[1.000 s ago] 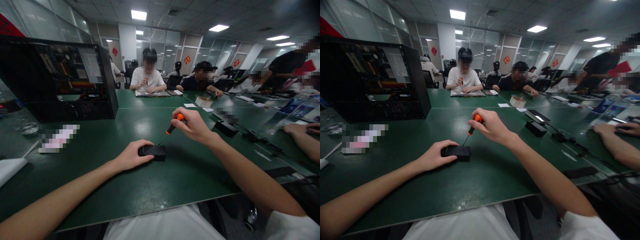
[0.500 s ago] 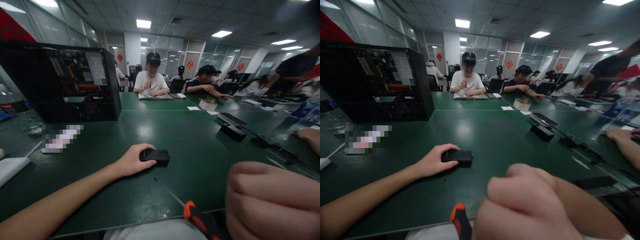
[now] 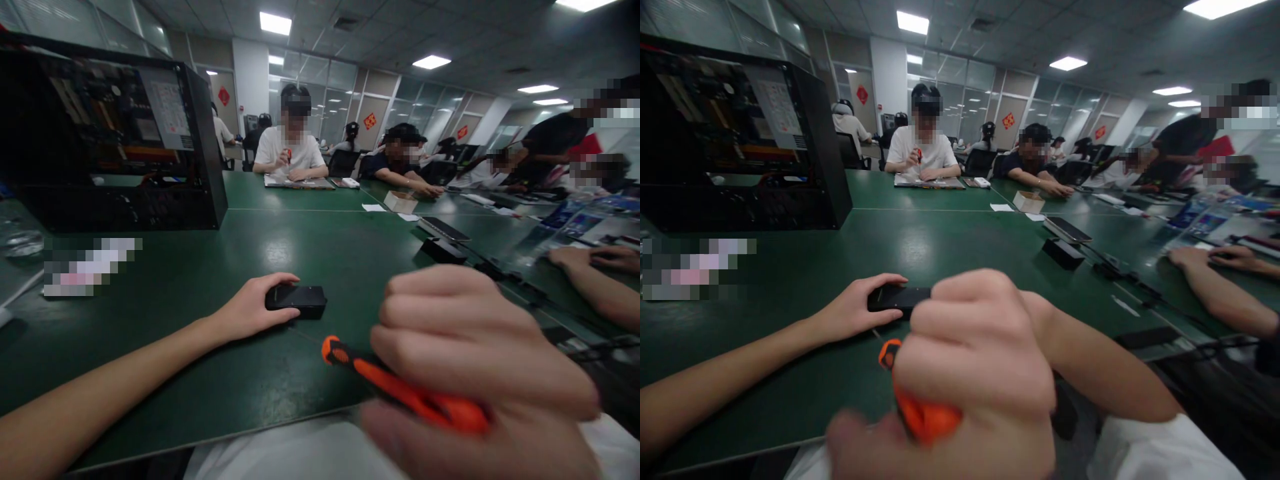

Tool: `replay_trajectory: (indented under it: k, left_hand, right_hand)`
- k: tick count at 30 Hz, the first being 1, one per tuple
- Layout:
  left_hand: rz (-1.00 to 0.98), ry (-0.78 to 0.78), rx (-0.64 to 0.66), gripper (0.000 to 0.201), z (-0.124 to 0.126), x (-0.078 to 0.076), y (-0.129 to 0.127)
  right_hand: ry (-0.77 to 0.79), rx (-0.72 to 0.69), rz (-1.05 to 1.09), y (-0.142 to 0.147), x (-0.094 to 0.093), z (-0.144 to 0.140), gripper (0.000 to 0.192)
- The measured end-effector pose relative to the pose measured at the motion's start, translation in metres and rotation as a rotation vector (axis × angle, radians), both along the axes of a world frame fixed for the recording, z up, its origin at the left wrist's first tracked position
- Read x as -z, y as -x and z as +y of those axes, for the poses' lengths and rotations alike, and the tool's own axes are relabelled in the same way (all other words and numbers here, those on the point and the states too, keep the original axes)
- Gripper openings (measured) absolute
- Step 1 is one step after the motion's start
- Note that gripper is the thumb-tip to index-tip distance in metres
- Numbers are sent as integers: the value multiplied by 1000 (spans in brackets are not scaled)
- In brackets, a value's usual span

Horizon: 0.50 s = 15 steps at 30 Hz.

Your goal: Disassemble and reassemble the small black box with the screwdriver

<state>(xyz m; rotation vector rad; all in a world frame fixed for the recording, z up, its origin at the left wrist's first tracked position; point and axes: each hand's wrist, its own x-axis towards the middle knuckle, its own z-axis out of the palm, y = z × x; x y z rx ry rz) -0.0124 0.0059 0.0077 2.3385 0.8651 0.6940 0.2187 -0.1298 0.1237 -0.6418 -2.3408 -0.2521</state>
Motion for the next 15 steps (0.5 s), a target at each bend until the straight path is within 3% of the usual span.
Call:
replay_trajectory:
  k: [3, 7, 15]
  left_hand:
    - [-53, -45, 33, 48, -1, -1, 0]
    - [-84, -157, 72, 44, -3, -2, 2]
    - [-38, -94, 43, 46, 0, 1, 2]
  right_hand:
    - [-172, -62, 9, 0, -1, 50, 16]
    - [-194, 9, 75, -1, 6, 102, 14]
    - [-127, 51, 58, 3, 16, 111, 12]
